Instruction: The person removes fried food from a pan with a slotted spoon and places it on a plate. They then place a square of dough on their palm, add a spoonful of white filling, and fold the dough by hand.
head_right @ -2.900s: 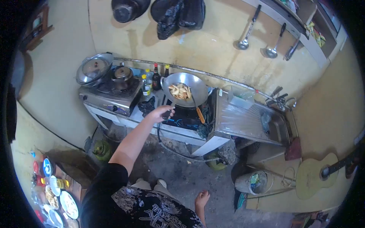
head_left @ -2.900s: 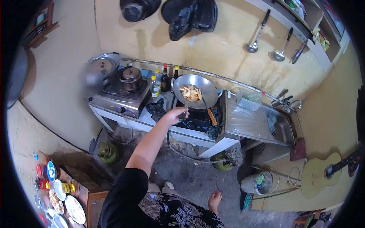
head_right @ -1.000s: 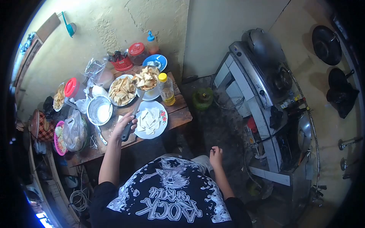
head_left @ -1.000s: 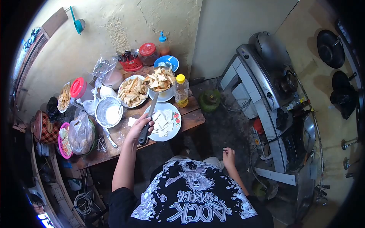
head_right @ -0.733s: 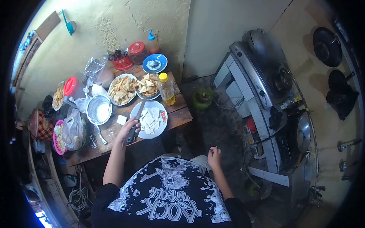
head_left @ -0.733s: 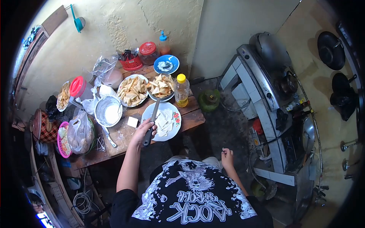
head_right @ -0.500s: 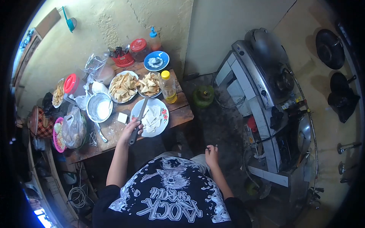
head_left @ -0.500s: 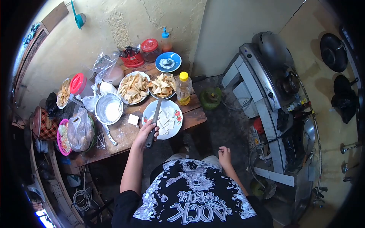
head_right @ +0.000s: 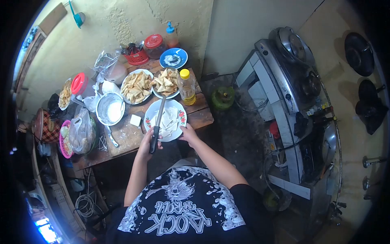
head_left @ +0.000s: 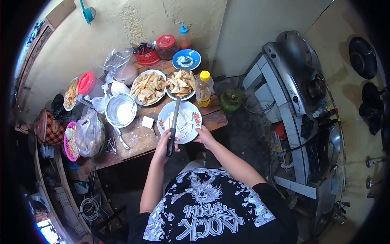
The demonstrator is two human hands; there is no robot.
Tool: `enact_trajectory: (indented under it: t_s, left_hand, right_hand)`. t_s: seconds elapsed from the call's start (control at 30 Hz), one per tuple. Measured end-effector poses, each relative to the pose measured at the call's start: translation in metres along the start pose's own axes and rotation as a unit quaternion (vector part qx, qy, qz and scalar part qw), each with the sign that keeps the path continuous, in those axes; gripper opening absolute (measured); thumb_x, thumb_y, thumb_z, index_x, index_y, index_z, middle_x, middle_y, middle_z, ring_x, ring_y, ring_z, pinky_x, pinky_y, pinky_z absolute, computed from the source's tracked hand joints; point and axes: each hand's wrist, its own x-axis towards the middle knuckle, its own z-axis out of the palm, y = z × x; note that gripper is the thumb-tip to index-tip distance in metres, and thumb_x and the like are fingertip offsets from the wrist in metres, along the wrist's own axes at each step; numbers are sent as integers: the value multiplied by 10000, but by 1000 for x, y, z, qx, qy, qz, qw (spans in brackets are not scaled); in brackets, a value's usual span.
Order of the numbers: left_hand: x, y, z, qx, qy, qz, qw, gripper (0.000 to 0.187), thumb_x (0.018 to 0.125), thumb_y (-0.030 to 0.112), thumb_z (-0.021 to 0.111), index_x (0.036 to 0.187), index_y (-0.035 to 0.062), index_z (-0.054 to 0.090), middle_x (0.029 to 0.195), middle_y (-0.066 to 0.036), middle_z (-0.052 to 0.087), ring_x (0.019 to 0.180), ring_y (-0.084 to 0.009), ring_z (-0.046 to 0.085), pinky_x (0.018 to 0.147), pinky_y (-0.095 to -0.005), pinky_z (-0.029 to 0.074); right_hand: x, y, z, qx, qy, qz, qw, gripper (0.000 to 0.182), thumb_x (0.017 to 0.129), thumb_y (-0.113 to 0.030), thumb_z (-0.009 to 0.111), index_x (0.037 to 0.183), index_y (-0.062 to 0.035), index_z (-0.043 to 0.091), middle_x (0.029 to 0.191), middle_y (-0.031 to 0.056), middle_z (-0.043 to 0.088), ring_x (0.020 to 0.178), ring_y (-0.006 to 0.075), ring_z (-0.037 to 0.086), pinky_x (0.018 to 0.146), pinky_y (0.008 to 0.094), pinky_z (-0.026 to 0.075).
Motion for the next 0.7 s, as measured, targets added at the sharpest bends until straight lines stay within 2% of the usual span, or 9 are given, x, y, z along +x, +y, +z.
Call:
enact_trajectory:
  t_s: [0.03,0.07,0.17,0.27,0.5,0.53,0.57,0.63,0.7]
  left_hand:
    - [-3,-4,-2,-10,2,-2,1000,443,947,255,368,1328,37,307,828,-110,584,544,-140,558,523,-290,526]
    - [-5,-6,-4,-5,5,-6,1000,444,946,250,373,1327,30,309,824,-107,585,549,-140,558,525,-289,522]
    - [-13,-9,-8,4,12,2,1000,436,943,244,383,1312,18,329,816,-98,589,558,-136,559,530,-284,511]
    - [-19,-5,-6,22,32,12,999,424,943,245,386,1300,18,351,815,-94,593,564,-132,558,536,-279,504]
    - [-20,-4,-5,115,87,39,989,367,947,252,379,1227,22,439,813,-80,595,584,-127,554,541,-250,473]
    - [-19,-5,-3,137,103,56,984,347,950,262,376,1187,28,476,803,-67,594,600,-121,552,541,-245,460]
    - [-21,-2,-4,180,98,53,977,356,950,271,381,1189,25,476,857,-86,586,710,-131,560,627,-251,461]
    - [-10,-6,-22,332,160,87,925,378,952,282,386,1183,-4,472,927,-113,569,813,-159,543,723,-274,436]
    - [-10,3,-14,397,231,228,858,355,944,245,414,1168,-24,476,956,-121,560,835,-175,530,754,-296,422]
  right_hand:
    - [5,1,4,12,2,-4,1000,335,934,-181,428,1252,-86,386,1070,114,572,959,231,595,772,388,515]
    - [12,7,4,8,9,-6,1000,322,934,-153,422,1247,-86,384,1102,125,566,959,245,607,707,376,539]
    - [4,2,6,37,-3,-13,999,295,919,-138,446,1205,-73,413,1108,109,540,871,238,611,628,377,550]
    - [-6,6,4,38,21,-28,999,290,922,-128,436,1204,-66,416,1074,109,553,818,220,613,537,334,542]
    - [-67,25,-40,110,14,-72,991,267,922,-134,436,1177,-55,446,941,83,594,689,163,610,469,271,505]
    - [-78,24,-48,111,30,-79,990,256,921,-142,439,1160,-54,457,916,71,599,664,139,606,459,254,500]
    - [-88,23,-57,107,43,-90,989,253,920,-145,441,1154,-52,460,915,69,599,665,134,606,456,253,500]
    - [-111,18,-75,102,74,-114,985,246,918,-149,446,1143,-49,466,912,66,599,666,125,606,451,251,500]
    - [-132,15,-96,119,104,-144,977,241,915,-155,453,1132,-51,473,900,60,601,644,119,601,440,250,494]
